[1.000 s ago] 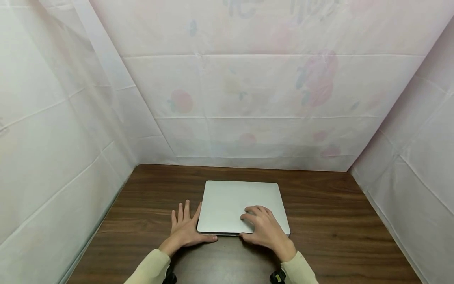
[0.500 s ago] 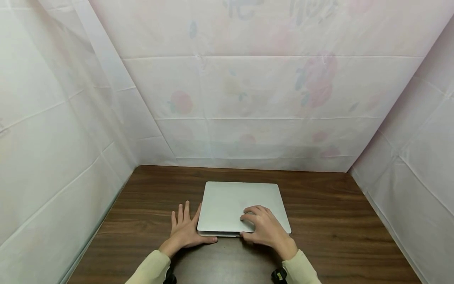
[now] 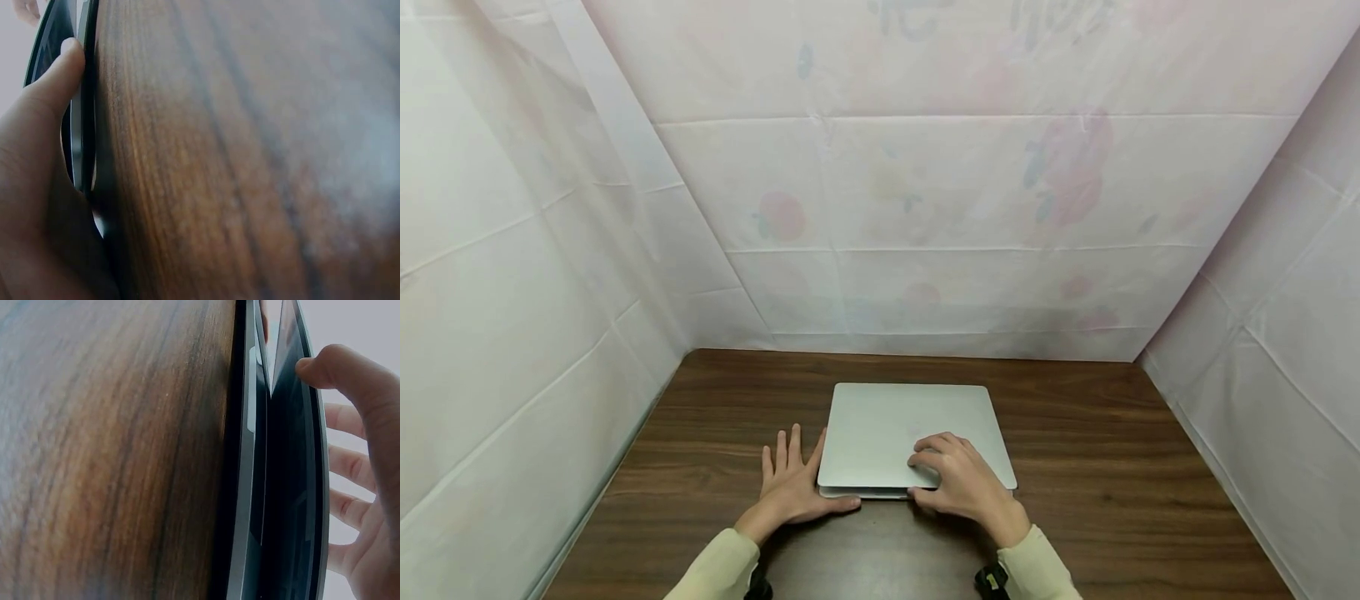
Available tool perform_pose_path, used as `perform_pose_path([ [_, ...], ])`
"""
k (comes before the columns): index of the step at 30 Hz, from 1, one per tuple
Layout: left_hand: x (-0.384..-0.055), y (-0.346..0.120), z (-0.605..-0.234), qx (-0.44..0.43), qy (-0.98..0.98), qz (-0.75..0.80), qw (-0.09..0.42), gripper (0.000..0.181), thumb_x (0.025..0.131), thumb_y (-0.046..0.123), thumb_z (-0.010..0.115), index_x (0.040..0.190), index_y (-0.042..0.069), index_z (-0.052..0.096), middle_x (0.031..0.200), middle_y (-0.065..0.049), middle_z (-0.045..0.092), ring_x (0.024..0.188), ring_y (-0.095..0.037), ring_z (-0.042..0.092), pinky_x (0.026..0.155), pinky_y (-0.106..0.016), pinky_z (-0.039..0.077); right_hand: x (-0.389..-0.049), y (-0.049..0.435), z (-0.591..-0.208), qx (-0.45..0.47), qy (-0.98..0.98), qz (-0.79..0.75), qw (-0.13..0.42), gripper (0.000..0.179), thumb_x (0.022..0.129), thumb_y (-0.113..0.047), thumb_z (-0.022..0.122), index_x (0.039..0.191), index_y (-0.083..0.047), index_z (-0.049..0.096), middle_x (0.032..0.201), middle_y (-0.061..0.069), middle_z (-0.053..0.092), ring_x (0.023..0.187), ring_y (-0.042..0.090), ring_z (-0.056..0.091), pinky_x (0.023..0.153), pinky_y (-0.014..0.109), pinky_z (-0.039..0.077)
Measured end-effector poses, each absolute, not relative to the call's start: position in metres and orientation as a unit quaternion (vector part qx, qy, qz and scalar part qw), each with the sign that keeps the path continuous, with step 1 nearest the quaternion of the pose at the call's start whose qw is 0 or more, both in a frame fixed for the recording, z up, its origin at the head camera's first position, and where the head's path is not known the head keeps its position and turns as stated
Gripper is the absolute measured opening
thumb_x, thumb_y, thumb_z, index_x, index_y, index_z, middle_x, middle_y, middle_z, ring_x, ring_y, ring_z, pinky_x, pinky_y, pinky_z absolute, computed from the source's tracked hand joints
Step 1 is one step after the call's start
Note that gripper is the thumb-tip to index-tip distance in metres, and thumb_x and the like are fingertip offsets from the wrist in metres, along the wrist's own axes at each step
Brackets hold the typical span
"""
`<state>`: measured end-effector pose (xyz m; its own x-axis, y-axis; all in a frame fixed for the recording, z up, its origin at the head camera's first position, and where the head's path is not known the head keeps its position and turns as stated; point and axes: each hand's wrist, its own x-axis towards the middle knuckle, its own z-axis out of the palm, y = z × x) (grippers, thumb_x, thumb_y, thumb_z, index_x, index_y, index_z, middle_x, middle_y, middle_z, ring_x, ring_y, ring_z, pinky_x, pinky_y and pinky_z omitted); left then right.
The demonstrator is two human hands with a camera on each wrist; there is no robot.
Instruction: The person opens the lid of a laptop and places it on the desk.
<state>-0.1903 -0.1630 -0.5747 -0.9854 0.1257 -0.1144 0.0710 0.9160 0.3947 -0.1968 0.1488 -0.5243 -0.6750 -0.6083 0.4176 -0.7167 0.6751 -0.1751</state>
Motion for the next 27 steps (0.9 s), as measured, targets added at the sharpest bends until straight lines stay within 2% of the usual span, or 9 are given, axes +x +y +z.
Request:
perform_pose_path([
  [27, -0.189, -0.161, -0.563, 0.045, 0.973, 0.210, 0.081, 0.140, 0.058, 0.096, 0.066, 0.167, 0.022, 0.019, 0.170, -0.030, -0.004, 0.156, -0.051, -0.010, 0.120, -0.068, -0.014, -0.203, 0.149, -0.524, 0.389, -0.875, 0.201, 0.206, 0.022, 0.079, -0.034, 0.087, 0.095, -0.024, 0.076, 0.107, -0.009, 0.071, 0.102, 0.013, 0.066, 0.085, 0.040, 0.057],
])
